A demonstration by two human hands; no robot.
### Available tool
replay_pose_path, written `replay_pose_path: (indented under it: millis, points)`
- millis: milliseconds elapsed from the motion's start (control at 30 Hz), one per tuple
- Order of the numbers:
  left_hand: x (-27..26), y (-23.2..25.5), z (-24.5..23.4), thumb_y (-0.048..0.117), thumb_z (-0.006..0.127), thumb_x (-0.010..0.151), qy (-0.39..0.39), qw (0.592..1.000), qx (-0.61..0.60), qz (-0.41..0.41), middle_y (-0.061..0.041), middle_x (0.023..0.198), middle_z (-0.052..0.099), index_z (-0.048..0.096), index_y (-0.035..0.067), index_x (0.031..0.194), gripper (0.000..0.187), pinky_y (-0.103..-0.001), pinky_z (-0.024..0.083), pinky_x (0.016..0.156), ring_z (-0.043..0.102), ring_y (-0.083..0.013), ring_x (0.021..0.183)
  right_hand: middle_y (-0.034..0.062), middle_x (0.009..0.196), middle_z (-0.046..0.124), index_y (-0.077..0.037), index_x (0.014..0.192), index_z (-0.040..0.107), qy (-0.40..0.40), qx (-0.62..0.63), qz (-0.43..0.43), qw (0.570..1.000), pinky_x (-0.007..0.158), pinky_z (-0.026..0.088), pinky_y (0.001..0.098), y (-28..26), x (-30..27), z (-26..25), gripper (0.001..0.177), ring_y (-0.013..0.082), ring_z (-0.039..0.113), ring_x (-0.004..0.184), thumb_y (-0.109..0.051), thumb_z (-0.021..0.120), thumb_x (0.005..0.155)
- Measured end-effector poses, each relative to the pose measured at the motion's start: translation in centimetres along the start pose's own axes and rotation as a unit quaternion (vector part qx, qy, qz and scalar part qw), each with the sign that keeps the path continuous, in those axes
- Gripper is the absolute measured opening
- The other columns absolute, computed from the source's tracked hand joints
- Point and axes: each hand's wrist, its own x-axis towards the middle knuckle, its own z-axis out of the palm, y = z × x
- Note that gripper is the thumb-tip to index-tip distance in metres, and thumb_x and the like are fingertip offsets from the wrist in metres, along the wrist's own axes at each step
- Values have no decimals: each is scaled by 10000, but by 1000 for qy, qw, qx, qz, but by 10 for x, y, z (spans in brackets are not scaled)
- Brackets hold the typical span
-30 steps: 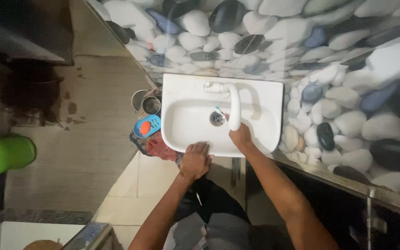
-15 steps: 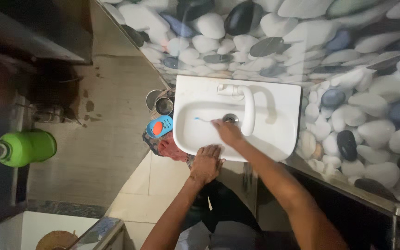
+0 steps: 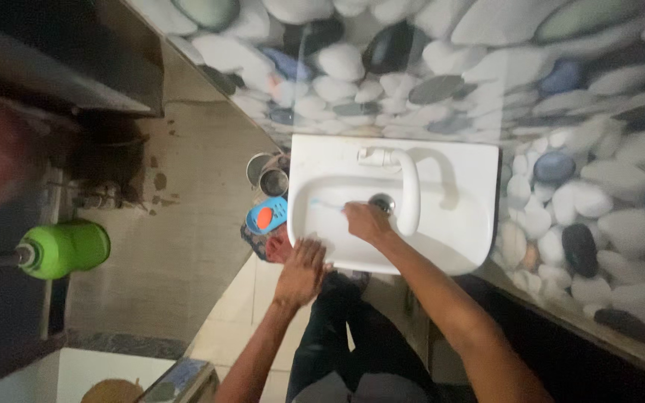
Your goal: The person scrubs a white bathroom sink using a toothbrush, focusing on the basin, drain, and faucet. They repeatedly scrub and rinse the sink surfaces throughout the clip.
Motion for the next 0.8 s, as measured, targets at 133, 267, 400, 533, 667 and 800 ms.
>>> replay_pose_path:
  millis: [133, 267, 400, 533, 667, 800]
  points:
    - [-14, 21, 9, 189, 561, 975, 87, 995, -36, -28, -282, 1458, 515, 518, -95, 1390, 504, -535, 264, 1211, 423, -446, 1414, 221, 716, 689, -33, 885, 664, 105, -40, -33, 993, 619, 587, 508, -7, 7, -12, 259, 370, 707, 644, -234, 541, 993]
    - [-27, 32, 9, 81, 613, 902, 108, 987, -102, -61, -266, 1453, 507, 507, -69, 1392, 523, -524, 316, 1197, 406, -446, 1421, 228, 694, 682, -51, 824, 687, 24, -13, -132, 991, 648, 579, 545, -36, -12, 2, 290, 401, 702, 636, -261, 546, 966]
    - [-33, 26, 7, -28, 612, 755, 71, 987, -122, -74, -236, 1447, 538, 559, -30, 1369, 616, -489, 360, 1195, 435, -414, 1419, 231, 650, 680, -59, 778, 680, -27, -20, -257, 966, 642, 547, 562, -35, -29, -19, 326, 433, 679, 637, -302, 564, 961]
    - [-28, 18, -2, 20, 651, 877, 72, 990, -109, -52, -203, 1423, 576, 597, -17, 1323, 450, -480, 378, 1185, 482, -377, 1406, 212, 712, 696, -48, 836, 652, 121, -47, -159, 979, 607, 560, 539, -40, 20, -21, 224, 406, 697, 664, -216, 542, 934]
    - [-17, 8, -15, 20, 632, 807, 70, 994, -76, -46, -244, 1375, 580, 602, -56, 1294, 493, -494, 365, 1168, 468, -416, 1366, 218, 732, 700, -48, 829, 656, 142, -15, -126, 982, 627, 568, 512, -39, 30, 4, 265, 390, 706, 671, -230, 527, 972]
    - [-7, -3, -18, 55, 619, 889, 111, 992, -49, -25, -236, 1359, 595, 617, -56, 1266, 393, -504, 356, 1190, 478, -410, 1372, 208, 659, 697, -38, 849, 684, 100, -57, -238, 964, 583, 552, 524, -35, 3, 19, 302, 387, 694, 579, -298, 566, 945]
